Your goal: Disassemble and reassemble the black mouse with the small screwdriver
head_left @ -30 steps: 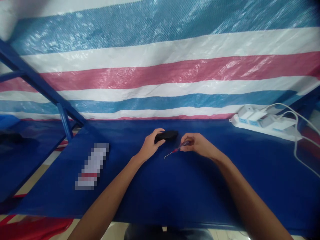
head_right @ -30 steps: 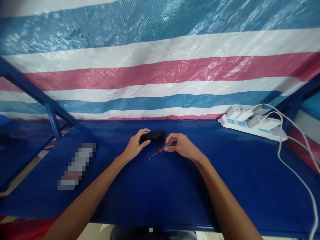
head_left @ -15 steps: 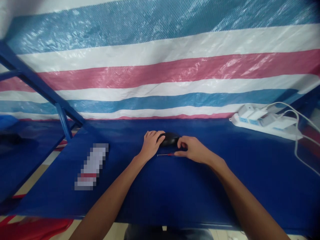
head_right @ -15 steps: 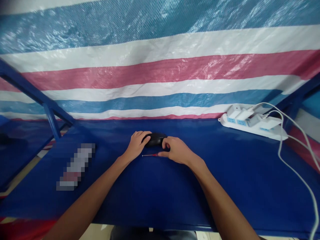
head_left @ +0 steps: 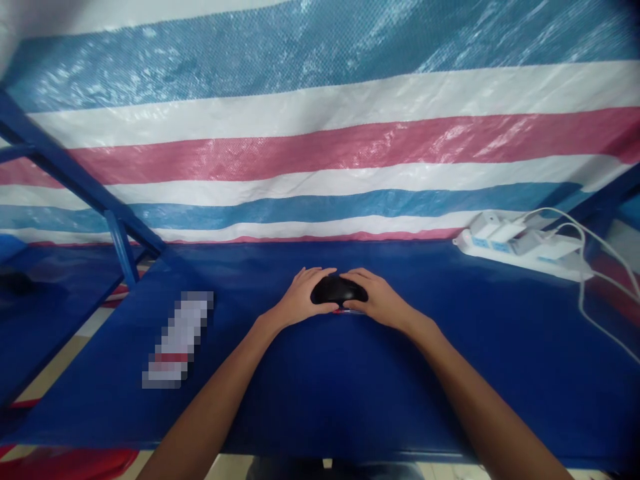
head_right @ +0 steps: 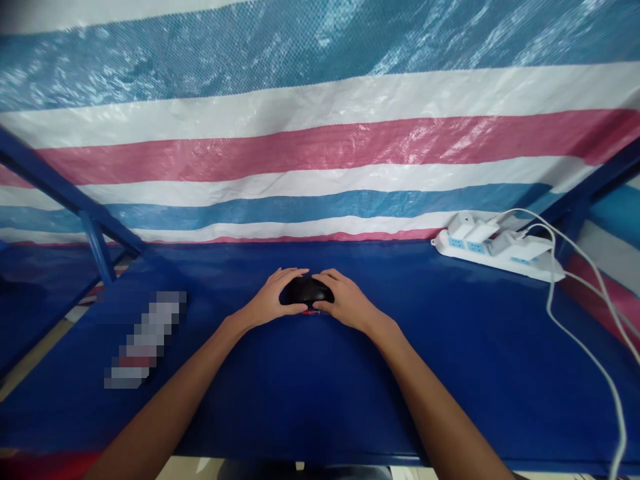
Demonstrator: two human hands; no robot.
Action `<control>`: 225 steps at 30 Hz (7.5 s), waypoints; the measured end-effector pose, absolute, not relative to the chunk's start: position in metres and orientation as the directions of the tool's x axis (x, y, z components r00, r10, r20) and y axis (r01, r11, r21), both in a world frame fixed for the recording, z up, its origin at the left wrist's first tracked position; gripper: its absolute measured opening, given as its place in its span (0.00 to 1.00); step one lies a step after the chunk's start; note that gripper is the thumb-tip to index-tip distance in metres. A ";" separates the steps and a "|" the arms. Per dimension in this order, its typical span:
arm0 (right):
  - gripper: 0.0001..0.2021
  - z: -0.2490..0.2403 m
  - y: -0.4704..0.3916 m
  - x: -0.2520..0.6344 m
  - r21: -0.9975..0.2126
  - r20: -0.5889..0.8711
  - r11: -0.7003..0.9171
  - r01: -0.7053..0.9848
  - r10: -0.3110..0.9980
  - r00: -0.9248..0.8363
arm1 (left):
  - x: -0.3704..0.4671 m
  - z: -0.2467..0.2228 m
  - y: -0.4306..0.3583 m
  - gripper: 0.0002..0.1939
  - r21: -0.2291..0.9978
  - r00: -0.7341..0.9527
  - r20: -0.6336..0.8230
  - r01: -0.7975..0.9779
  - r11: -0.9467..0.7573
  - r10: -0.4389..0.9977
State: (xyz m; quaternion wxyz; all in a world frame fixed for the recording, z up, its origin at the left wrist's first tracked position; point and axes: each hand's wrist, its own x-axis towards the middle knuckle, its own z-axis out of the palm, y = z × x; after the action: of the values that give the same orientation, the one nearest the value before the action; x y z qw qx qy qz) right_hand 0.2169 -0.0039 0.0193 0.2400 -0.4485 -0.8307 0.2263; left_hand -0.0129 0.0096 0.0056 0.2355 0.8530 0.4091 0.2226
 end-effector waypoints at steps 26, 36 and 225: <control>0.23 0.007 0.004 0.219 -0.646 0.338 0.433 0.629 0.901 -0.274 | -0.012 -0.004 0.021 0.18 0.744 0.242 0.306 0.543 -0.390 0.921; 0.19 -0.003 0.008 0.221 -0.560 0.336 0.432 0.707 0.898 -0.282 | -0.011 0.000 0.017 0.19 0.596 0.186 0.384 0.698 -0.396 0.905; 0.12 0.019 -0.004 0.213 -0.640 0.436 0.376 0.670 0.896 -0.087 | -0.016 0.013 0.006 0.10 0.276 0.588 0.341 0.683 -0.676 0.734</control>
State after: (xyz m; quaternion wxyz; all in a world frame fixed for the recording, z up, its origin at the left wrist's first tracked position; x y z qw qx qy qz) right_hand 0.2129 -0.0040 0.0188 0.4051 -0.5409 -0.7238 0.1394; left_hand -0.0158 0.0063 0.0130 0.0575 0.8892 0.3984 0.2175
